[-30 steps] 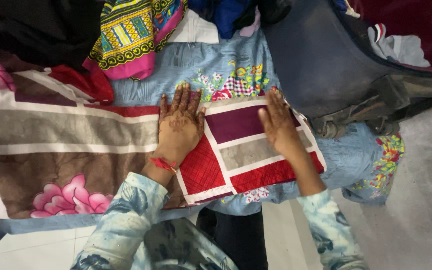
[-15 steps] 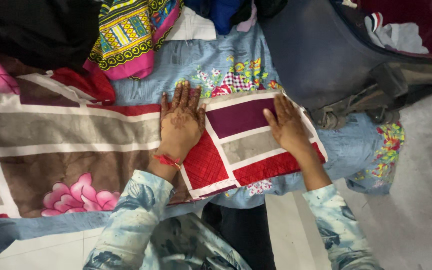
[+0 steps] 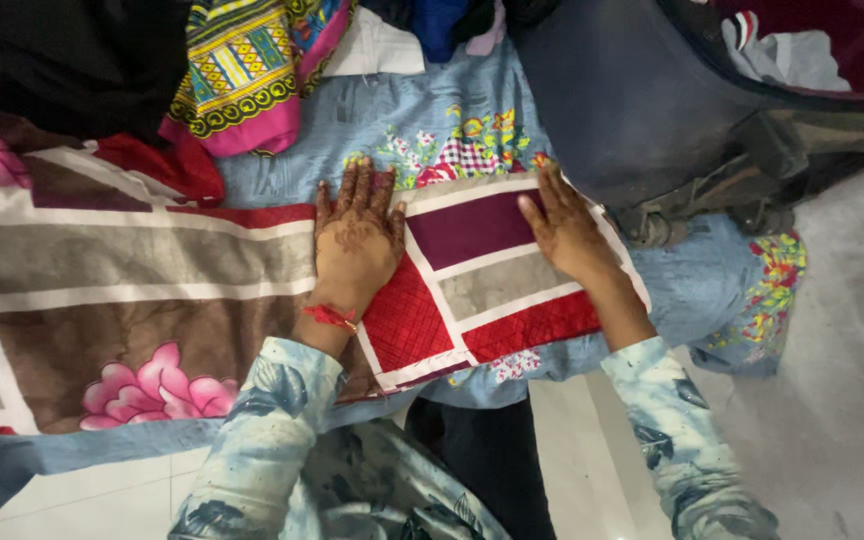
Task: The person folds a grey t-shirt and a patterned blanket on a bed and then places them into an open suitcase.
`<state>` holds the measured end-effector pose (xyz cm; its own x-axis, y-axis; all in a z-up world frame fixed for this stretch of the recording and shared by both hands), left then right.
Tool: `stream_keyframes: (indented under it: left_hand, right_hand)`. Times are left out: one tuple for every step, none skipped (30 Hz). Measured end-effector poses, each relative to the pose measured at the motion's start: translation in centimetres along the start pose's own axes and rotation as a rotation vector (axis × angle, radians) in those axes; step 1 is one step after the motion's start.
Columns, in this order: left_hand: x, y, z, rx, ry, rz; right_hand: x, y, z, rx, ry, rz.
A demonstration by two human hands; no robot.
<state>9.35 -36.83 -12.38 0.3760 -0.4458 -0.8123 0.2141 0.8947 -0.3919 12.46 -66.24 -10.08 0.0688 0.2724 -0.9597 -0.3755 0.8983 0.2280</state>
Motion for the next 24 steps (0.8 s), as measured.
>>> stream_keyframes:
  left_hand:
    - [-0.1,0.0,0.0,0.004,0.001,0.007]
    - [-0.1,0.0,0.1,0.006,-0.003,0.013]
    - [-0.1,0.0,0.3,0.009,-0.003,0.010]
    - [-0.2,0.0,0.2,0.006,0.004,0.000]
    - [-0.2,0.0,0.1,0.002,0.011,-0.009]
    - [-0.2,0.1,0.0,0.002,0.018,-0.006]
    - [-0.3,0.2,0.0,0.009,0.015,-0.001]
    - [-0.2,0.1,0.0,0.017,0.013,0.000]
    - [-0.2,0.1,0.1,0.018,0.020,-0.001]
    - [-0.2,0.1,0.1,0.027,0.002,-0.011]
    - [-0.3,0.2,0.0,0.035,-0.016,-0.022]
    - [-0.4,0.2,0.0,0.038,-0.015,-0.024]
    - [-0.4,0.2,-0.1,0.033,-0.006,-0.023]
    - [-0.4,0.2,0.0,0.028,-0.001,-0.023]
    - [-0.4,0.1,0.1,0.031,-0.004,-0.026]
    - [-0.4,0.2,0.1,0.022,0.004,-0.022]
    - [-0.3,0.2,0.0,0.013,0.011,-0.018]
    - [-0.3,0.2,0.0,0.008,0.009,-0.017]
    - [-0.2,0.2,0.2,0.005,0.019,-0.012]
    - [-0.1,0.2,0.2,0.003,0.032,-0.006]
    - [0.0,0.2,0.1,-0.002,0.031,-0.002]
    - [0.0,0.2,0.1,-0.001,0.029,0.000]
    - [0.1,0.2,0.0,0.000,0.026,0.002]
    - [0.2,0.3,0.1,-0.002,0.025,0.010]
  right_hand:
    - [0.3,1.4,-0.6,0.042,0.055,0.107]
    - [0.8,3.4,-1.0,0.082,0.108,0.211]
    - [1.1,6.5,-2.6,-0.128,0.040,0.142]
    - [1.4,9.5,-4.6,-0.339,-0.023,0.078]
    - [1.3,10.9,-5.8,-0.336,-0.020,0.080]
    - [1.5,11.9,-7.0,-0.314,0.040,0.123]
    - [1.8,12.2,-7.7,-0.292,0.100,0.166]
    - [1.7,11.4,-7.9,-0.286,0.102,0.169]
    - [1.1,9.8,-8.0,-0.273,-0.026,0.103]
    - [0.4,7.9,-8.3,-0.258,-0.150,0.033]
    - [0.1,6.0,-8.5,-0.208,-0.159,-0.012]
    - [-0.3,3.9,-8.7,-0.161,-0.174,-0.060]
    - [-0.6,2.3,-9.1,-0.157,-0.175,-0.062]
    - [-1.2,0.7,-9.3,-0.081,-0.206,-0.078]
    - [-1.5,-0.5,-9.6,-0.005,-0.238,-0.094]
    - [-1.3,-1.0,-9.8,-0.006,-0.238,-0.096]
    - [-1.5,-1.3,-10.1,-0.019,-0.346,-0.031]
    - [-1.6,-1.5,-10.2,-0.037,-0.451,0.038]
    - [-1.8,-1.7,-10.2,-0.043,-0.450,0.039]
    - [-2.1,-2.1,-10.3,0.024,-0.512,0.081]
    - [-2.3,-2.4,-10.4,0.092,-0.574,0.123]
    - [-2.2,-2.4,-10.2,0.086,-0.573,0.128]
    - [-2.3,-2.4,-9.9,0.051,-0.581,0.071]
    - [-2.2,-2.4,-9.7,0.020,-0.591,0.016]
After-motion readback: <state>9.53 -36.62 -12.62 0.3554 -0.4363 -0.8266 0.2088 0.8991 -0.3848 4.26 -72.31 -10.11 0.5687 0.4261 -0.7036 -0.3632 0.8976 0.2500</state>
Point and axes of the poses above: each hand's wrist, its own z-axis towards the middle knuckle, its own x-axis out of the palm, y = z × x, the point moved 3 cm from there along z, towards the middle knuckle, and after that the axes turned 5 degrees about -x, right-handed, at the moved point
